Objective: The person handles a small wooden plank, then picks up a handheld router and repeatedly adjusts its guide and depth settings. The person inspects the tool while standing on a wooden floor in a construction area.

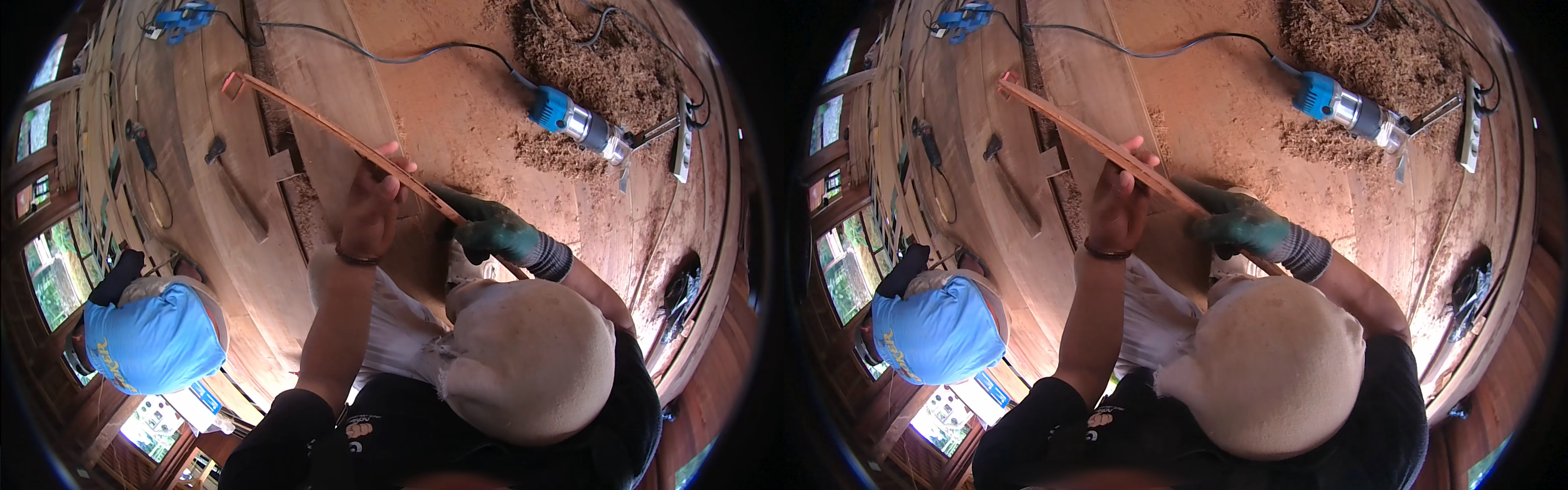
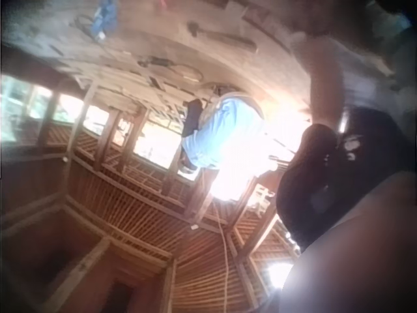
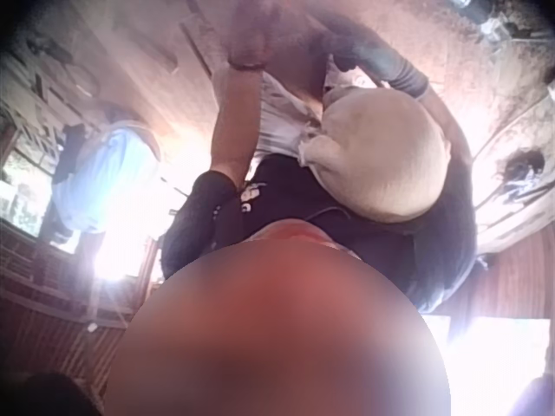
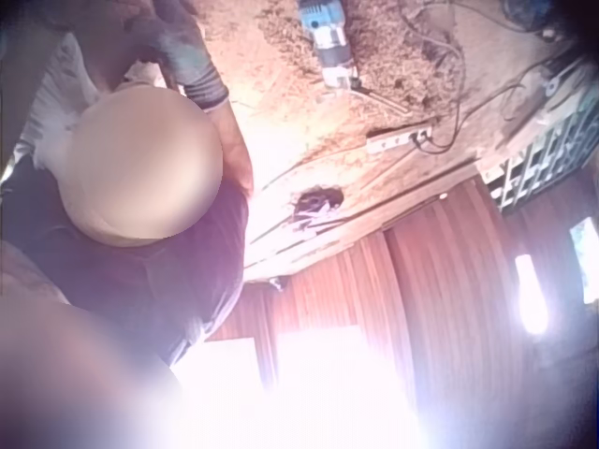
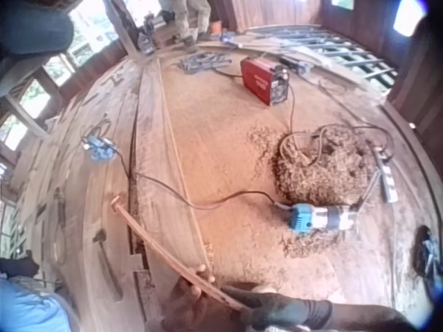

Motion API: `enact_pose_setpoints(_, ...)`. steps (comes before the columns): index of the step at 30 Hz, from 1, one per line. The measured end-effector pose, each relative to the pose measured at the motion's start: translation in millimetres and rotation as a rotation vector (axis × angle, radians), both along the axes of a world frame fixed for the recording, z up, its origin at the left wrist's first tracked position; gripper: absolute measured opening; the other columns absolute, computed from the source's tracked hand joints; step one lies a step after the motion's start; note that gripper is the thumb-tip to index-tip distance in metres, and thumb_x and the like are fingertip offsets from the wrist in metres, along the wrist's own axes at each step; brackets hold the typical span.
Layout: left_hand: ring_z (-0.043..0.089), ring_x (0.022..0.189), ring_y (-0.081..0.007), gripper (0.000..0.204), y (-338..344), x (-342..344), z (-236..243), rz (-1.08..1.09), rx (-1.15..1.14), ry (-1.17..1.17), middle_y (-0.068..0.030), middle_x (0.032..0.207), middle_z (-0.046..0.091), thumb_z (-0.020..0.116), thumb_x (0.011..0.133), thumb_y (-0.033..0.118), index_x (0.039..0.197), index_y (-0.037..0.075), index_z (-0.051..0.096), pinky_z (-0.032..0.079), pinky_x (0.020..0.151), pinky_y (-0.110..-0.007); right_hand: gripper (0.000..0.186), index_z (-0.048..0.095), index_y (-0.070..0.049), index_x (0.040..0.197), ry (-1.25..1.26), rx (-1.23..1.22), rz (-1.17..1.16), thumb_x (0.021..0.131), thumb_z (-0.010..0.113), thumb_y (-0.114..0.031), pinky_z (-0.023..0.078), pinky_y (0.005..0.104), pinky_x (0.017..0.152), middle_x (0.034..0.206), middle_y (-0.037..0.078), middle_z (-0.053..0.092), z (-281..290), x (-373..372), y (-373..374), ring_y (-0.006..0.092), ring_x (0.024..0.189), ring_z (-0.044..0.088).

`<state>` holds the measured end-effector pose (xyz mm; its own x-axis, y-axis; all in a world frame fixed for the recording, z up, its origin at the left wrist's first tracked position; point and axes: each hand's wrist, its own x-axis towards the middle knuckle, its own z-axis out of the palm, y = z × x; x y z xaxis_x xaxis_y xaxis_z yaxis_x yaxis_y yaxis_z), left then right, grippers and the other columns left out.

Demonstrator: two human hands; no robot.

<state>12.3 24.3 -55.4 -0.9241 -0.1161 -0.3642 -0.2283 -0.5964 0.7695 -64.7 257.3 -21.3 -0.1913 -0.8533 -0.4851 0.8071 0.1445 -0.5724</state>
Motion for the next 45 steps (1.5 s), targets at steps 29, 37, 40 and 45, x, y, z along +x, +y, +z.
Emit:
enact_pose_setpoints(29, 0.056, 0.095, -0.0194, 0.031, 28.1, 11.1, 5.3, 0.18, 0.124, -0.001, -0.0042, 0.1, 0.059, 0.074, 0.096, 0.024, 0.118, 0.01, 0.057, 0.047, 0.092, -0.037, 0.077, 0.026, -0.008, 0.163, 0.079, 0.03, 0.043, 0.094, 0.061, -0.018, 0.041, 0.021, 0.054, 0.072, -0.004, 0.053, -13.6, 13.3, -4.0, 0.004, 0.059, 0.049)
enact_pose_setpoints(37, 0.061, 0.1, -0.0207, 0.034, 39.2, 3.6, -3.2, 0.18, 0.116, -0.172, -0.0063, 0.104, 0.06, 0.068, 0.099, 0.022, 0.126, 0.006, 0.055, 0.052, 0.095, -0.038, 0.078, 0.028, -0.005, 0.161, 0.1, 0.067, -0.025, 0.096, 0.063, -0.028, 0.043, 0.0224, 0.058, 0.083, -0.001, 0.058, -19.9, 15.7, 10.2, 0.0072, 0.063, 0.049)
enact_pose_setpoints(40, 0.061, 0.099, -0.0176, 0.037, 41.4, 6.4, -1.4, 0.208, -0.011, -0.171, -0.0058, 0.107, 0.059, 0.067, 0.1, 0.028, 0.126, 0.005, 0.054, 0.054, 0.088, -0.036, 0.077, 0.035, -0.001, 0.158, 0.334, 0.233, 0.045, 0.094, 0.069, -0.028, 0.052, 0.0242, 0.072, 0.113, 0.008, 0.069, -22.2, 16.7, 8.0, 0.0102, 0.079, 0.061)
enact_pose_setpoints(45, 0.059, 0.073, -0.0079, 0.031, 29.6, 22.7, -4.4, 0.04, -0.341, -0.3, -0.0003, 0.089, 0.06, 0.061, 0.103, 0.035, 0.114, 0.007, 0.058, 0.05, 0.061, -0.024, 0.081, 0.032, 0.005, 0.157, 0.544, 0.347, 0.068, 0.094, 0.073, -0.025, 0.039, 0.0286, 0.112, 0.149, 0.019, 0.053, -24.9, 20.0, 4.7, 0.0174, 0.134, 0.051)
